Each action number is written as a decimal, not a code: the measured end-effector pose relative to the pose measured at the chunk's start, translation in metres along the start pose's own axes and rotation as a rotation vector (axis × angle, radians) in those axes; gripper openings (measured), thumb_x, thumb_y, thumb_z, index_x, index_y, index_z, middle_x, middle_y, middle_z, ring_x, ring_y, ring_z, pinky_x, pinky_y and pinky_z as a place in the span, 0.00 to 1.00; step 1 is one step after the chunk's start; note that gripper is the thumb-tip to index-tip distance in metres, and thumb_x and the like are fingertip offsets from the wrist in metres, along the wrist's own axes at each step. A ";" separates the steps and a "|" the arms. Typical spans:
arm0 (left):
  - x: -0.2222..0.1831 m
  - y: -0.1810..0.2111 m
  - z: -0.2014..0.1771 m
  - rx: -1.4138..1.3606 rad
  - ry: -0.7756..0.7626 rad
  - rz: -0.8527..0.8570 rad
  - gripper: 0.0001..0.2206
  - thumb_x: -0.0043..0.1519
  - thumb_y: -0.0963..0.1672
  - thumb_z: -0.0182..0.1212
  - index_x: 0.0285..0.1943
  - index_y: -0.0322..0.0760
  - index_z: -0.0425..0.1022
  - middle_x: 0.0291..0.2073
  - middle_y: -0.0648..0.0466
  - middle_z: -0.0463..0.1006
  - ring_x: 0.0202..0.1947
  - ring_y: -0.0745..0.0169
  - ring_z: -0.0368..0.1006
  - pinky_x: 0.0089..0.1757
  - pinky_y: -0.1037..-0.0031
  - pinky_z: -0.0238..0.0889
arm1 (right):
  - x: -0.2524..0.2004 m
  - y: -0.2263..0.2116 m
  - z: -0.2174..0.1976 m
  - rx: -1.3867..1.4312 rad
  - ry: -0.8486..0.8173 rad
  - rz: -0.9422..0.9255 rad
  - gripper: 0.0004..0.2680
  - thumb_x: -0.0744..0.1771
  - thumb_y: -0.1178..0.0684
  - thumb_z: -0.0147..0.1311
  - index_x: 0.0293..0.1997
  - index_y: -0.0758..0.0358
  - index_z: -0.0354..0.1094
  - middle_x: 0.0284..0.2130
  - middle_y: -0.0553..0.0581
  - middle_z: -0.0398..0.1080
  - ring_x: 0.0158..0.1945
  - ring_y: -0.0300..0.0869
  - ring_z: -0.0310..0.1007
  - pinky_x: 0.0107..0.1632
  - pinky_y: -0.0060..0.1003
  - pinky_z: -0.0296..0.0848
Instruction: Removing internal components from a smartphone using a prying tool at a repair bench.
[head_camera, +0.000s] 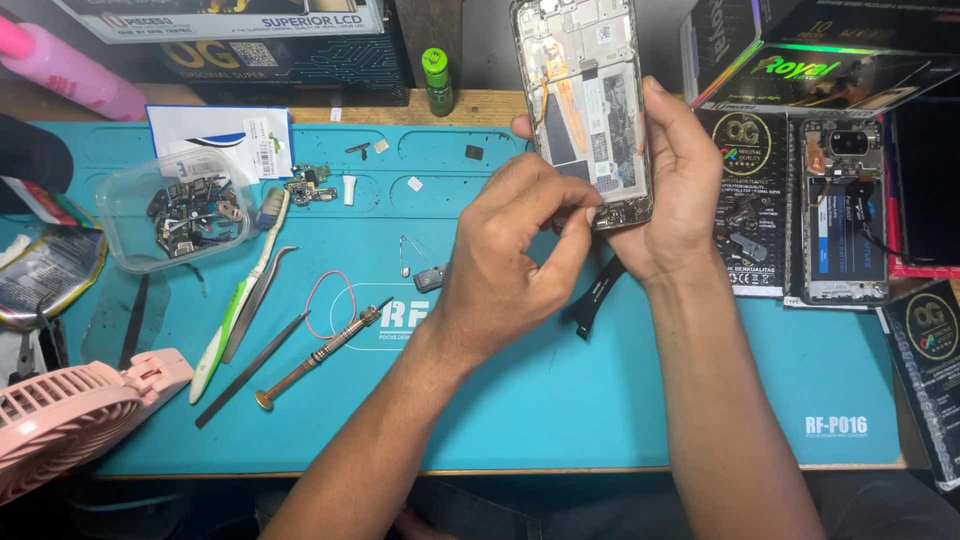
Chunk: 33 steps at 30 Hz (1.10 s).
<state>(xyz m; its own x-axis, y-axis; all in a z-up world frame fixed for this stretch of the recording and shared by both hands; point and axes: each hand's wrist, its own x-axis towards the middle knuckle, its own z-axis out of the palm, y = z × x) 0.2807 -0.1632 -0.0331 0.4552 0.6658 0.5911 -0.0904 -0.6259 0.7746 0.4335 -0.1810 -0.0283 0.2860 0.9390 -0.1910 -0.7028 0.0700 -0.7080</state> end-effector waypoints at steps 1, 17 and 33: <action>0.000 0.000 0.000 0.002 0.001 0.002 0.04 0.66 0.34 0.58 0.44 0.29 0.76 0.36 0.48 0.76 0.39 0.52 0.72 0.45 0.67 0.67 | 0.000 0.000 0.000 0.003 0.001 0.004 0.21 0.69 0.45 0.49 0.63 0.74 0.72 0.52 0.74 0.79 0.56 0.72 0.81 0.64 0.56 0.80; -0.001 -0.001 0.000 0.003 -0.003 -0.012 0.04 0.65 0.34 0.58 0.43 0.29 0.76 0.34 0.50 0.75 0.37 0.54 0.71 0.43 0.68 0.67 | 0.001 0.001 -0.003 0.013 -0.023 0.015 0.21 0.69 0.44 0.50 0.63 0.74 0.72 0.52 0.74 0.79 0.56 0.71 0.81 0.65 0.55 0.79; -0.002 -0.003 0.000 -0.018 -0.040 -0.093 0.04 0.67 0.35 0.56 0.43 0.31 0.75 0.35 0.51 0.72 0.38 0.57 0.69 0.43 0.69 0.65 | 0.000 0.001 0.000 -0.085 -0.023 0.013 0.22 0.69 0.44 0.49 0.63 0.76 0.72 0.53 0.74 0.79 0.56 0.72 0.82 0.65 0.56 0.81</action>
<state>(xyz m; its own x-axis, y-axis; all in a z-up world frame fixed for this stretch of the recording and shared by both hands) 0.2800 -0.1627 -0.0368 0.4970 0.7042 0.5070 -0.0613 -0.5544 0.8300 0.4330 -0.1808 -0.0292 0.2619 0.9470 -0.1858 -0.6479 0.0298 -0.7612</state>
